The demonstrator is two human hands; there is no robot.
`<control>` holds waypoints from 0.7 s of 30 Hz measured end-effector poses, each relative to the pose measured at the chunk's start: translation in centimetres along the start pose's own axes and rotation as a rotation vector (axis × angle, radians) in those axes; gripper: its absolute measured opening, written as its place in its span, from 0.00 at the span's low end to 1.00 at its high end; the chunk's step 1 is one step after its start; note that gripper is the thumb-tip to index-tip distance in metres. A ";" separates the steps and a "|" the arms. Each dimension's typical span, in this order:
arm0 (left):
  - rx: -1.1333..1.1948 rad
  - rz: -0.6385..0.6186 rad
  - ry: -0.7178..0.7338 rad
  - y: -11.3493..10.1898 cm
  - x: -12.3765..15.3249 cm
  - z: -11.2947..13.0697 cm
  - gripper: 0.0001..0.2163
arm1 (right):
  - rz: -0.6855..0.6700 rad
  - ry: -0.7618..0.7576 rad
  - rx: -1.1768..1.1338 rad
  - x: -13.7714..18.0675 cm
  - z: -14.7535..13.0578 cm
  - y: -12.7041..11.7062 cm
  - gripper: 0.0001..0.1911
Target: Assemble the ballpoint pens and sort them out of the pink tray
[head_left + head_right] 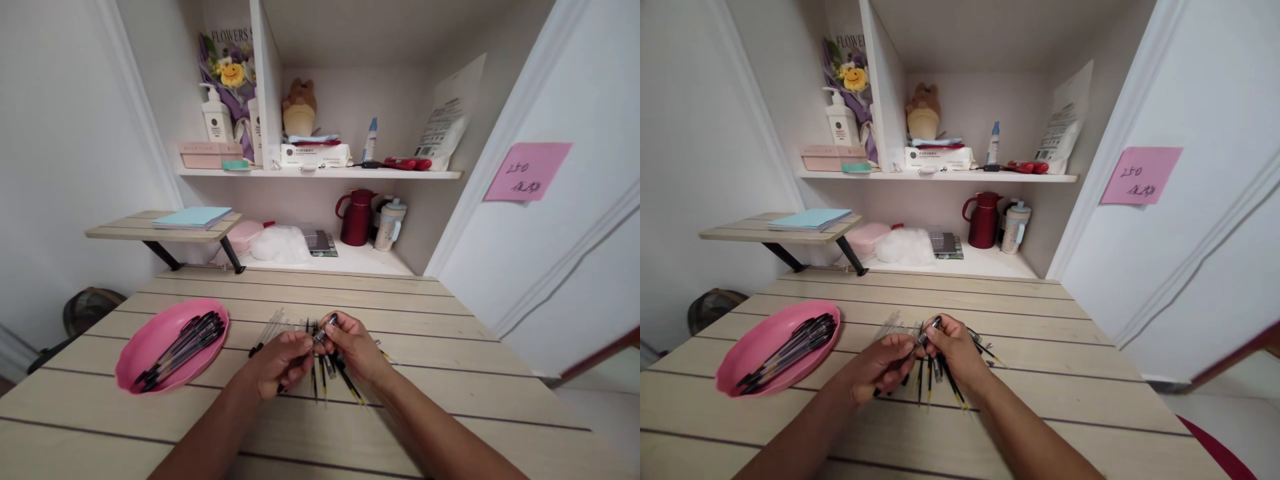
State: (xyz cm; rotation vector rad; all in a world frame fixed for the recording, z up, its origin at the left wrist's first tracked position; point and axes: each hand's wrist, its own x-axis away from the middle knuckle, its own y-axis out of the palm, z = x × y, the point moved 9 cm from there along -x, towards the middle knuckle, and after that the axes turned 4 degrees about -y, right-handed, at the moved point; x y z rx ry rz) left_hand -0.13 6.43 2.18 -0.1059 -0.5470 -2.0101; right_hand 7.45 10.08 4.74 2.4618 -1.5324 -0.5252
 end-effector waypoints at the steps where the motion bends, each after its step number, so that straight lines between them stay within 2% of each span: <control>1: -0.034 0.073 0.048 -0.3 -0.2 0.0 0.12 | 0.022 0.007 0.000 -0.1 0.2 -0.2 0.14; 4: -0.159 0.307 0.138 -1.1 -0.6 -0.2 0.11 | 0.124 0.026 0.055 -0.1 1.1 -1.1 0.14; 6: -0.188 0.365 0.138 -1.1 -0.8 -0.5 0.11 | 0.181 0.041 0.073 0.1 1.6 -1.7 0.15; 8: -0.111 0.279 0.101 -0.4 -1.0 -0.8 0.11 | 0.162 0.060 0.015 0.2 1.8 -1.4 0.16; 12: 0.138 -0.035 -0.031 1.6 -0.4 -1.1 0.12 | 0.030 0.037 -0.185 0.2 0.6 -0.1 0.14; 14: 0.186 -0.111 -0.064 2.2 0.1 -1.0 0.13 | 0.023 0.035 -0.236 0.0 0.1 -0.2 0.14; 17: 0.173 -0.121 -0.060 2.4 0.4 -1.1 0.16 | 0.073 0.029 -0.223 -0.5 -0.5 -1.7 0.14; 21: 0.078 -0.072 -0.070 1.9 0.1 -1.9 0.18 | 0.285 -0.130 -0.080 -1.1 -2.6 -6.3 0.14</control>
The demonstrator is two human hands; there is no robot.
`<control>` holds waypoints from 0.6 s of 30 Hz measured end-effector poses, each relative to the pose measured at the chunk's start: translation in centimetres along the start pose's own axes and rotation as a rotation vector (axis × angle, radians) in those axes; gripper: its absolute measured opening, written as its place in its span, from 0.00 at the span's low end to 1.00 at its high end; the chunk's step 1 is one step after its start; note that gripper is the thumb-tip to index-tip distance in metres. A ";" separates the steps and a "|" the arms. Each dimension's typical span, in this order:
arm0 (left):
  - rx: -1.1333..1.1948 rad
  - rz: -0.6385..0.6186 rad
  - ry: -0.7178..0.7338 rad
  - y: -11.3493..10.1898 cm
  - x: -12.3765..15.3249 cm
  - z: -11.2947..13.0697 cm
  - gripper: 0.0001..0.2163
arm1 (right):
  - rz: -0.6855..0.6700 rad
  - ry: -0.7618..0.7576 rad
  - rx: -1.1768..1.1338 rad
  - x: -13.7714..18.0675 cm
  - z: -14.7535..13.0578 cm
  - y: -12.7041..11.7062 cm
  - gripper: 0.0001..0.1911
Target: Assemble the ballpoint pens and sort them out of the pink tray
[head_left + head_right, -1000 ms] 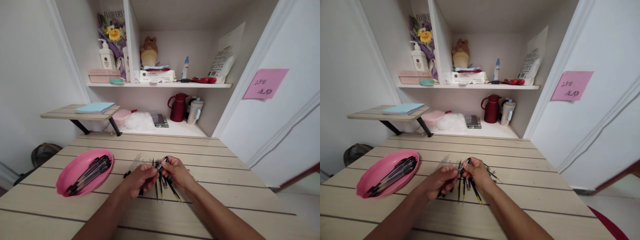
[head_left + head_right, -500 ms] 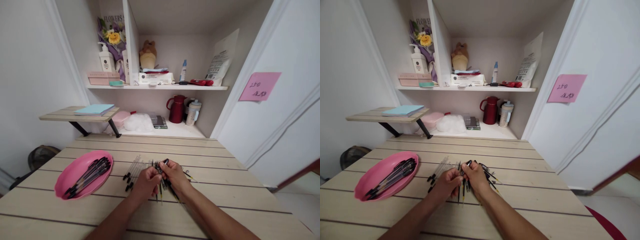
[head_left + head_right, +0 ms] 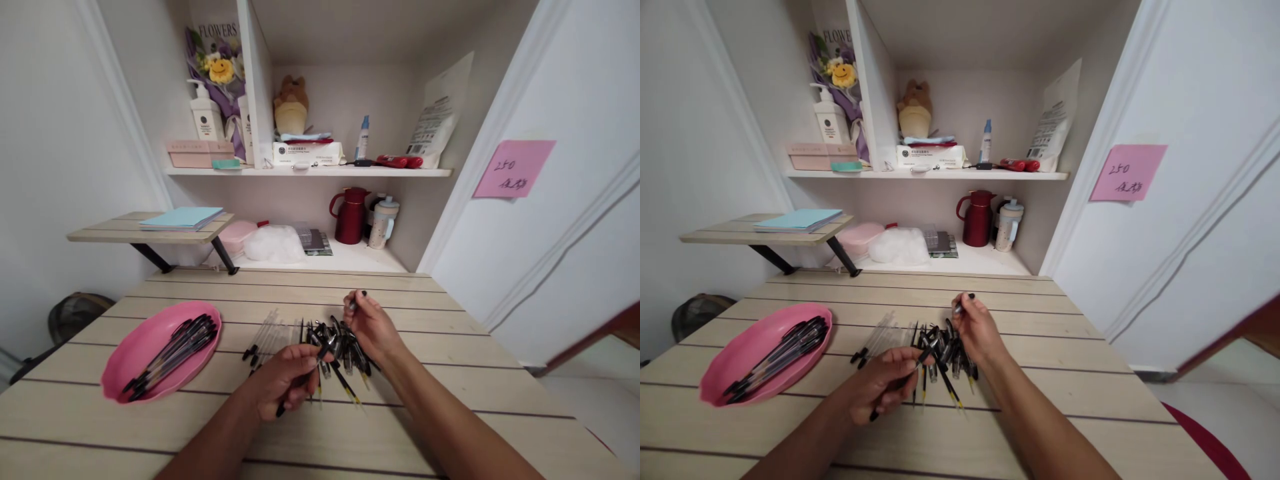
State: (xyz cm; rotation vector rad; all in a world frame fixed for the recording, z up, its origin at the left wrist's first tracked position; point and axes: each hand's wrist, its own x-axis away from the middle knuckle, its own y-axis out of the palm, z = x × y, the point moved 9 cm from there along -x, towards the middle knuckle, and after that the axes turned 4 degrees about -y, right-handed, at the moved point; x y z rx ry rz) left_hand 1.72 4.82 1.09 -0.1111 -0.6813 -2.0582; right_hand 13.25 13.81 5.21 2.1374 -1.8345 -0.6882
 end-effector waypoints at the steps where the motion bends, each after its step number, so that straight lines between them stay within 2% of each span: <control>1: -0.013 0.017 0.004 -0.3 -0.1 -0.1 0.17 | 0.005 -0.012 0.083 -0.4 -0.2 -0.7 0.14; 3: -0.018 0.059 0.023 -1.0 -0.4 -0.1 0.16 | -0.038 0.052 0.332 -0.8 0.3 -1.6 0.13; 6: -0.008 0.123 0.038 -2.0 -0.6 -0.1 0.14 | -0.188 0.178 0.827 -0.7 2.1 -2.3 0.12; 10: 0.000 0.181 0.050 -2.6 -0.8 -0.2 0.12 | -0.350 0.106 1.398 -0.3 2.6 -1.9 0.12; 14: -0.015 0.209 0.044 -2.8 -1.0 -0.5 0.13 | -0.314 0.100 1.688 0.0 1.4 -1.7 0.16; 18: -0.037 0.214 0.044 -2.8 -1.2 -0.8 0.13 | -0.277 0.047 1.766 -0.3 -0.2 -1.6 0.14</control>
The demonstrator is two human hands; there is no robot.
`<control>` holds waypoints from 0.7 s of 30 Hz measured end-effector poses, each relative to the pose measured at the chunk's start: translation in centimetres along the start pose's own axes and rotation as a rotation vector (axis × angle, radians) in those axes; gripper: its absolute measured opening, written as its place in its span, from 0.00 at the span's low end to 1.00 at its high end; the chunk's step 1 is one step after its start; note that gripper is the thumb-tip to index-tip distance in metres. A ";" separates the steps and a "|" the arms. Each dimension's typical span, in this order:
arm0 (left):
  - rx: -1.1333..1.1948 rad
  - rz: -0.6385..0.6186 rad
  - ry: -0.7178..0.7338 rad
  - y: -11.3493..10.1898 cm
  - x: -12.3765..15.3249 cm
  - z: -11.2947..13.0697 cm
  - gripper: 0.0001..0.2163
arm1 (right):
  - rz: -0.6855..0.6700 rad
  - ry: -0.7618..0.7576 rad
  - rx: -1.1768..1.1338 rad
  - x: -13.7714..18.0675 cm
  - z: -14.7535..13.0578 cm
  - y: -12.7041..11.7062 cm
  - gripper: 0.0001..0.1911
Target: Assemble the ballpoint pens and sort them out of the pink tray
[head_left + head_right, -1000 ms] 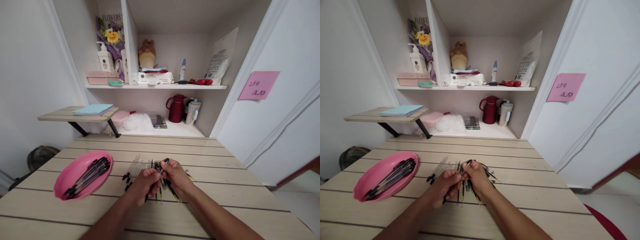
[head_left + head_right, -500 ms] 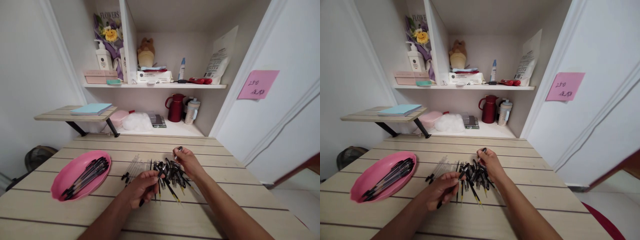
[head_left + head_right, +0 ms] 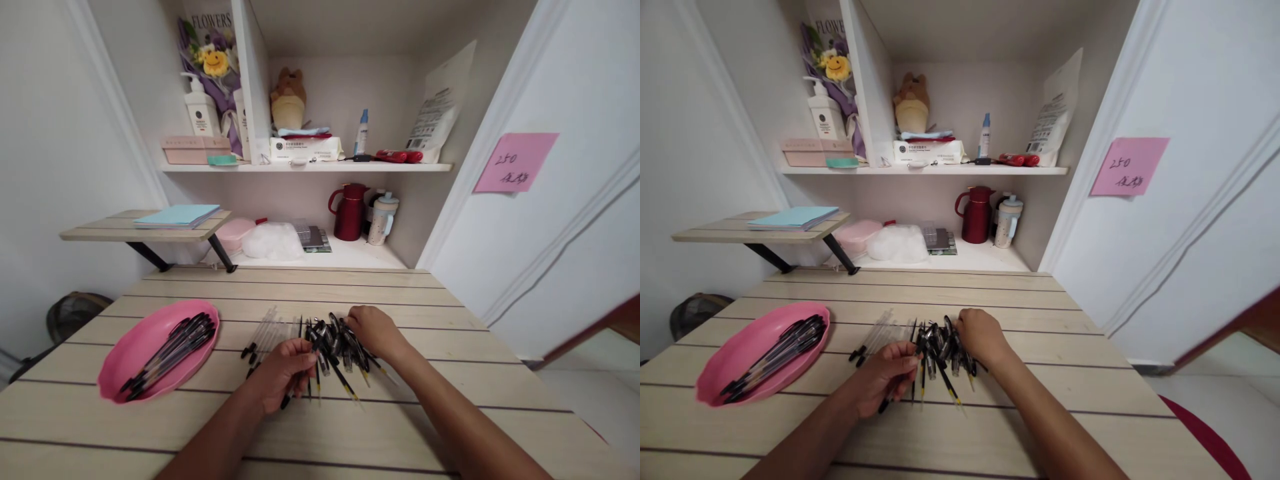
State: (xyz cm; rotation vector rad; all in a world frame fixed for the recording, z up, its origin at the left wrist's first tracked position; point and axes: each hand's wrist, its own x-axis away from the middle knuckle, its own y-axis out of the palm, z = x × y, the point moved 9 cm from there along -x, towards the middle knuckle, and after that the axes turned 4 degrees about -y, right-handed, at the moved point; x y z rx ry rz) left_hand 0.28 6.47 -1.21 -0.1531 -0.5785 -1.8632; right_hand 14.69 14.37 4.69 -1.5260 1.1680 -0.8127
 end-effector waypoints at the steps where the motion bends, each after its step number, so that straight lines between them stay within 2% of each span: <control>1: -0.004 -0.004 0.003 0.0 0.0 0.0 0.13 | 0.020 -0.012 -0.021 -0.1 0.1 -0.4 0.14; 3: -0.009 -0.009 0.011 0.1 -0.1 -0.1 0.12 | 0.060 -0.019 -0.125 -0.2 0.3 -0.9 0.13; 5: -0.012 -0.009 0.011 0.1 -0.1 -0.1 0.10 | 0.059 0.021 -0.351 -0.3 0.7 -0.6 0.13; 7: -0.008 -0.004 0.011 0.0 -0.2 -0.2 0.10 | -0.021 0.064 -0.675 -0.1 0.2 0.8 0.13; 9: -0.003 0.003 0.012 0.0 -0.2 -0.2 0.10 | -0.158 0.067 -0.985 0.4 -1.6 2.6 0.13; 11: 0.002 0.008 0.014 0.0 -0.3 -0.3 0.10 | -0.269 0.042 -1.181 1.1 -3.9 4.0 0.15; 14: 0.008 0.029 0.013 -0.1 -0.3 -0.5 0.12 | -0.246 0.063 -1.306 1.6 -5.2 4.7 0.16; 17: 0.005 0.037 0.008 -0.1 -0.3 -0.4 0.11 | -0.168 0.082 -1.346 1.5 -5.3 4.6 0.15; 21: 0.015 -0.008 -0.024 0.3 0.0 -0.1 0.11 | -0.151 0.037 -1.378 1.4 -5.3 4.1 0.15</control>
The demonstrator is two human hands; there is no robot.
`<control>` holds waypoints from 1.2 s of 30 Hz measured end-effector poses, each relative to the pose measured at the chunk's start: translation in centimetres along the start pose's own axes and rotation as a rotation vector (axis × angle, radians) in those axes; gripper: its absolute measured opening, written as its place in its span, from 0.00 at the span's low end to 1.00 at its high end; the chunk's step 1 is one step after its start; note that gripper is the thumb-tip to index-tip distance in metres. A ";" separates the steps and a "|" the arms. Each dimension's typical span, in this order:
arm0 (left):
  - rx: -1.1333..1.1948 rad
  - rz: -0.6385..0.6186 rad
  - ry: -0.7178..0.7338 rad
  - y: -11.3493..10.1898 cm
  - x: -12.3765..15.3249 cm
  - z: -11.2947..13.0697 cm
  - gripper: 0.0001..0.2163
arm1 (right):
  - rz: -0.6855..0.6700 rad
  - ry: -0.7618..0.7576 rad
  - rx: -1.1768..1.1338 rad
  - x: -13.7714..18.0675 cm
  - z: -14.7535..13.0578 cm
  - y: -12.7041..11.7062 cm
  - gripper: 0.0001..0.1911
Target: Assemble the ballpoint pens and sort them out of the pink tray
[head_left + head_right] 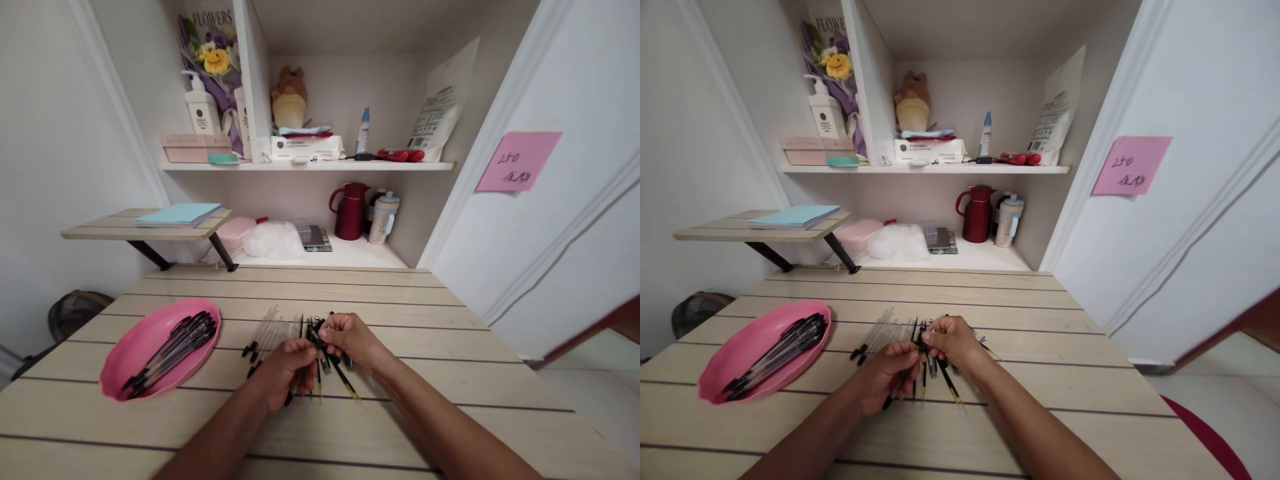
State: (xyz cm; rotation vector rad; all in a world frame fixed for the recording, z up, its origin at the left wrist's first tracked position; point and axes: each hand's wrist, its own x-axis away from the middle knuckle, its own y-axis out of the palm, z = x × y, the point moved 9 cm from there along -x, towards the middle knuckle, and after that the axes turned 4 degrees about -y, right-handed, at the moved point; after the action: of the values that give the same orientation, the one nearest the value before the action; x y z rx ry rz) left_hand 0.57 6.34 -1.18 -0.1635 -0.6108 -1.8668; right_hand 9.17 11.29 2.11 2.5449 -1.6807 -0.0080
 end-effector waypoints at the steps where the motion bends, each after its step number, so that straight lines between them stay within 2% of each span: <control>1: 0.010 -0.017 -0.022 0.1 0.1 0.0 0.12 | -0.011 -0.011 -0.014 0.0 -0.2 0.0 0.15; 6: 0.079 -0.125 -0.084 1.1 0.7 0.0 0.13 | -0.085 -0.041 -0.098 0.2 -0.8 0.4 0.14; 9: 0.049 -0.063 0.023 0.8 0.6 0.6 0.13 | -0.091 0.033 -0.154 0.2 0.0 0.5 0.15; 12: -0.001 0.016 0.087 0.4 0.4 0.7 0.13 | -0.007 0.066 -0.176 0.0 0.8 -0.3 0.15; 15: 0.004 0.000 0.041 0.4 0.3 0.2 0.14 | 0.011 0.027 -0.197 -0.1 0.4 -0.6 0.14; 18: 0.042 -0.060 0.021 0.8 0.3 0.1 0.14 | -0.100 0.012 -0.282 0.1 -0.4 0.2 0.16; 20: 0.049 -0.061 0.033 0.8 0.3 0.2 0.14 | -0.126 0.033 -0.291 0.2 -0.4 0.4 0.17; 25: 0.028 -0.041 0.033 0.6 0.1 0.0 0.14 | 0.008 0.049 -0.154 -0.1 0.5 -0.8 0.15; 29: 0.038 -0.037 0.018 0.6 0.1 -0.1 0.14 | -0.065 0.046 -0.283 -0.1 0.4 -0.2 0.19; 33: 0.036 -0.022 0.034 0.4 0.0 0.0 0.14 | -0.007 0.125 -0.171 -0.1 1.5 -0.8 0.16; 36: 0.039 -0.018 0.007 0.3 0.1 -0.1 0.15 | -0.009 0.076 -0.192 -0.2 1.1 -0.8 0.15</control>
State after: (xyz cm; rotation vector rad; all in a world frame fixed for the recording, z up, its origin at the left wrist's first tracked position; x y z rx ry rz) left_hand 0.84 6.16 -1.13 -0.1265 -0.6453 -1.8712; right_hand 9.78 11.69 0.93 2.3819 -1.5597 -0.0682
